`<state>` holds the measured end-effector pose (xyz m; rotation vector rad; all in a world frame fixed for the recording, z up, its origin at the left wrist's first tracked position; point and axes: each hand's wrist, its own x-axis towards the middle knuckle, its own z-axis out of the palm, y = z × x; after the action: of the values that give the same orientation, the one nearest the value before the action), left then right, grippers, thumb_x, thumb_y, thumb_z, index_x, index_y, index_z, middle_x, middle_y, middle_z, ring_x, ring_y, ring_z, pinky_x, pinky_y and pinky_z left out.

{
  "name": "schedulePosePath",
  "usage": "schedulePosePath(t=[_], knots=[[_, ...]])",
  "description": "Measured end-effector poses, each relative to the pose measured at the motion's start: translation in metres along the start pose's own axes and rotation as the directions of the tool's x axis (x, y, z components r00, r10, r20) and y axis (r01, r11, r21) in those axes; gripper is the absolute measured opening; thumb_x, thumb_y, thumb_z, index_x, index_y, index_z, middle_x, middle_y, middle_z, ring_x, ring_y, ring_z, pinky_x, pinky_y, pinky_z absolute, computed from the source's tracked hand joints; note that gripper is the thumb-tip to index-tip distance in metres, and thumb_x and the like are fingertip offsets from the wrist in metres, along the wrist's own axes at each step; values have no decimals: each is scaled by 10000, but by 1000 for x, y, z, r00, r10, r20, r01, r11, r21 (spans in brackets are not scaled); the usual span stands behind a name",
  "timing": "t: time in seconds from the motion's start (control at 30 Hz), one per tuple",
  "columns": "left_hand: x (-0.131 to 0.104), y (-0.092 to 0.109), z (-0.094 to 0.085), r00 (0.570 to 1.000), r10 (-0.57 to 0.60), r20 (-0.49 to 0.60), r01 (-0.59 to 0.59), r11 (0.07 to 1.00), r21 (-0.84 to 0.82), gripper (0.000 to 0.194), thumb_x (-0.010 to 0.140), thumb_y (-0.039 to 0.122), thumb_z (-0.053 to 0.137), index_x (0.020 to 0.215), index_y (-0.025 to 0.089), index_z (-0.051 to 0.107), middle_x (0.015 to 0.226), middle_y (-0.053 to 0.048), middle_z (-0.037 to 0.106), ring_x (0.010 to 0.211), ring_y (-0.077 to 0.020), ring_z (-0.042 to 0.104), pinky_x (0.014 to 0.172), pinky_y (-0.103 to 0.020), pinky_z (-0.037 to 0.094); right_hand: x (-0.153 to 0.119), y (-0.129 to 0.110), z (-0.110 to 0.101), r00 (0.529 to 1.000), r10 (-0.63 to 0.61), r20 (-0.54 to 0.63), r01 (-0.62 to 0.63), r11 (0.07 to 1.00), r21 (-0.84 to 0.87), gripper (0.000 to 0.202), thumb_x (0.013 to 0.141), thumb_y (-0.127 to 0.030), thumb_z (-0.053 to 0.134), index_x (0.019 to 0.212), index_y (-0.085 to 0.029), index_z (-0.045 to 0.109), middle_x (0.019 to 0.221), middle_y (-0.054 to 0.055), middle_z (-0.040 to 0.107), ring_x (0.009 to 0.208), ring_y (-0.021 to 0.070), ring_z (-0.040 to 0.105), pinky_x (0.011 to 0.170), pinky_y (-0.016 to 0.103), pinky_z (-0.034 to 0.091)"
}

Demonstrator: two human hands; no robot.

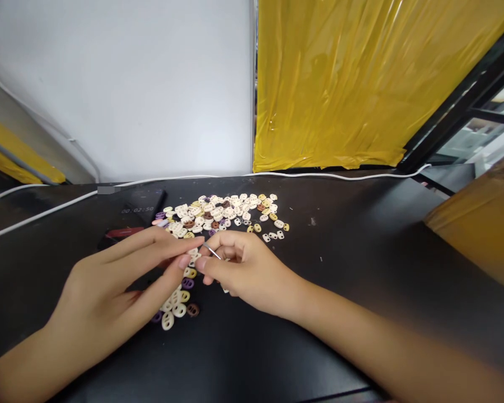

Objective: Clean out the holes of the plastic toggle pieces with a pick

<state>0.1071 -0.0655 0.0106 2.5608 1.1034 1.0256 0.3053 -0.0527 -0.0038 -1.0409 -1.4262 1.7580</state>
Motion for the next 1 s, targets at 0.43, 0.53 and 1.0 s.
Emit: schedulePosePath(t=[0.43, 0.53, 1.0], knots=[[2, 1, 1, 999, 31, -42, -28, 996, 84, 271, 937, 101, 559, 1190, 152, 643, 1025, -73, 713, 940, -179, 694, 827, -240, 533, 1, 0, 1, 999, 26, 23, -28, 993, 115, 368, 762, -501, 776, 824, -187, 594, 655, -49, 578, 442, 38, 365, 409, 176, 276], [3, 1, 1, 999, -30, -42, 31, 999, 34, 257, 937, 124, 577, 1179, 158, 656, 974, -46, 715, 833, -147, 681, 768, -224, 539, 1, -1, 1, 1000, 8, 8, -9, 996, 93, 369, 765, -500, 770, 820, -183, 591, 652, -49, 576, 435, 36, 368, 407, 178, 288], [5, -2, 5, 946, -309, 102, 325, 904, -277, 159, 964, 225, 588, 1057, 277, 707, 847, 55, 717, 720, -96, 660, 624, -182, 494, 1, 0, 4, 998, 62, -26, -57, 987, 153, 251, 803, -359, 742, 786, -175, 572, 648, -35, 598, 438, 38, 378, 406, 169, 262]])
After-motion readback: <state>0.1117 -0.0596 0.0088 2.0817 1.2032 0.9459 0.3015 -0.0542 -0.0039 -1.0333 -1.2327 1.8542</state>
